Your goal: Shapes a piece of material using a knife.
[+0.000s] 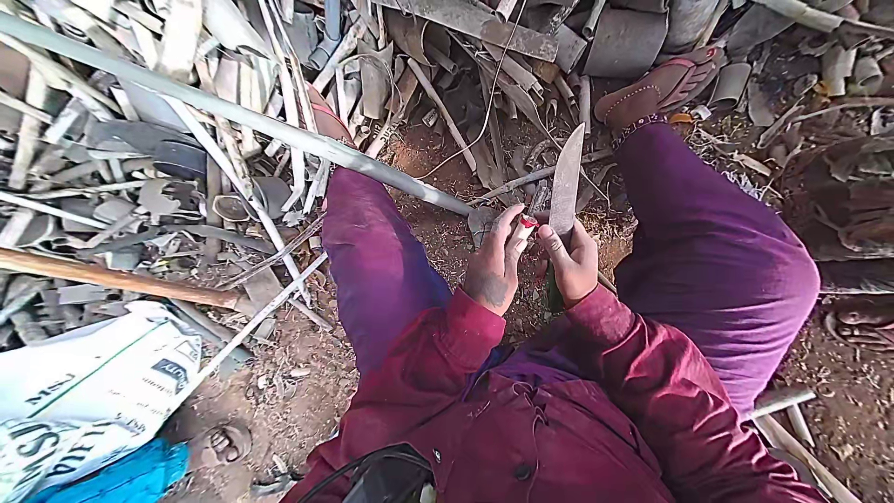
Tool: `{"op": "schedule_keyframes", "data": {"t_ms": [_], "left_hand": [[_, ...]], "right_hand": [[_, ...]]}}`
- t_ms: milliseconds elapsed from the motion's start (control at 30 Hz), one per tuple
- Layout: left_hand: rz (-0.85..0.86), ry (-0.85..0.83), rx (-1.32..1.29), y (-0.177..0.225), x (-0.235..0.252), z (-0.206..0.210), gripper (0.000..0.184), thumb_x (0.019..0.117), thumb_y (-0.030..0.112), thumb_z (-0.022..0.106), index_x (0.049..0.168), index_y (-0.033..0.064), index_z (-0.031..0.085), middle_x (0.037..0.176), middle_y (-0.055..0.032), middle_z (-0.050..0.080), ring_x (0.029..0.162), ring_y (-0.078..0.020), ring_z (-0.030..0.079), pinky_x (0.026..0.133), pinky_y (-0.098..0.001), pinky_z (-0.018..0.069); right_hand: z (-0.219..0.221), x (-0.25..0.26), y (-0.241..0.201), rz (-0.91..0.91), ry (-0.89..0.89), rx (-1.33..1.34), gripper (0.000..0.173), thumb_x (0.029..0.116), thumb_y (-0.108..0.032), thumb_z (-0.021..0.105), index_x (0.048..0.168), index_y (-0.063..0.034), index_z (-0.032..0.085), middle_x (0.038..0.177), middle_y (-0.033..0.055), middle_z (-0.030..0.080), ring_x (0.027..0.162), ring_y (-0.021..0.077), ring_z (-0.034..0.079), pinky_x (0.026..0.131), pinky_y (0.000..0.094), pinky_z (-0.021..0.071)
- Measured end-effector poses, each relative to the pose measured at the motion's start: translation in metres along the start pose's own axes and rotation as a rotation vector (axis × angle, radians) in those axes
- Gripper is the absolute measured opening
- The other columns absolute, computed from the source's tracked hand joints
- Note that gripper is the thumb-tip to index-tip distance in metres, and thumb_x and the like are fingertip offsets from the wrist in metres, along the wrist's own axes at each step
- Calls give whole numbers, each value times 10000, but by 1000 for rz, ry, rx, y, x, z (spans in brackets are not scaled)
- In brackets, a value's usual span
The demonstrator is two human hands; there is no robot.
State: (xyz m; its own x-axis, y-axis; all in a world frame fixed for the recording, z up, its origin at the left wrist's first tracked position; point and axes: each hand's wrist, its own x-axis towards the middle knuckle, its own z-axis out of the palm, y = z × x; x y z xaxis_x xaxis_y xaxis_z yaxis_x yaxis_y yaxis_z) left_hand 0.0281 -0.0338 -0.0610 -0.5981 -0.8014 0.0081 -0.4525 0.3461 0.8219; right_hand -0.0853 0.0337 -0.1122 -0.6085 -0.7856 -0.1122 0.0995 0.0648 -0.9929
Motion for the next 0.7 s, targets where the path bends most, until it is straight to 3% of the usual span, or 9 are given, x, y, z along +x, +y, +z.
{"op": "schedule_keyframes", "data": {"t_ms": [133,300,367,433,533,600,700], "left_hand": [[-76,-23,-43,-1,0,1,457,1038,66,533,1485,-12,472,1302,-237,645,1059,-258,702,936,-388,560],[-152,-23,-136,1,0,4,427,1022,42,556,1442,-23,511,1297,-216,639,1036,-199,695,931,-338,557],[-159,-18,-150,2,0,4,431,1014,45,562,1433,-40,508,1275,-220,645,1047,-194,688,940,-330,551],[-186,-30,-156,4,1,3,438,1016,43,562,1434,-66,491,1290,-243,632,1072,-224,681,962,-353,538],[-186,-39,-158,4,2,1,417,1009,11,563,1411,-82,505,1303,-250,624,1086,-225,678,968,-343,537],[-176,-36,-171,1,2,1,407,995,2,577,1390,-80,517,1289,-234,628,1065,-200,680,946,-323,547],[-178,-51,-196,0,2,1,403,989,-2,580,1379,-78,518,1275,-237,631,1039,-207,688,928,-342,555]], "right_hand": [[-4,3,11,-233,41,-236,394,1079,-299,451,1188,46,607,910,64,703,695,56,640,640,257,554],[0,-3,2,-357,52,-282,335,1095,-198,391,1174,92,538,841,93,649,687,86,641,654,263,561],[2,-4,-1,-419,44,-387,296,1078,-150,422,1171,101,548,838,139,673,678,162,673,634,314,573],[2,-5,-3,-448,18,-486,338,1054,-120,466,1280,122,535,928,196,729,759,268,736,674,409,601],[2,-5,-5,-446,-5,-558,417,1023,-105,483,1382,106,497,879,181,730,667,289,716,586,447,581],[3,-5,-4,-494,15,-568,401,997,-83,495,1341,116,552,858,192,734,641,292,709,565,431,571],[3,-3,1,-597,61,-609,308,957,-55,511,1168,122,649,827,209,731,646,304,712,570,411,566]]}}
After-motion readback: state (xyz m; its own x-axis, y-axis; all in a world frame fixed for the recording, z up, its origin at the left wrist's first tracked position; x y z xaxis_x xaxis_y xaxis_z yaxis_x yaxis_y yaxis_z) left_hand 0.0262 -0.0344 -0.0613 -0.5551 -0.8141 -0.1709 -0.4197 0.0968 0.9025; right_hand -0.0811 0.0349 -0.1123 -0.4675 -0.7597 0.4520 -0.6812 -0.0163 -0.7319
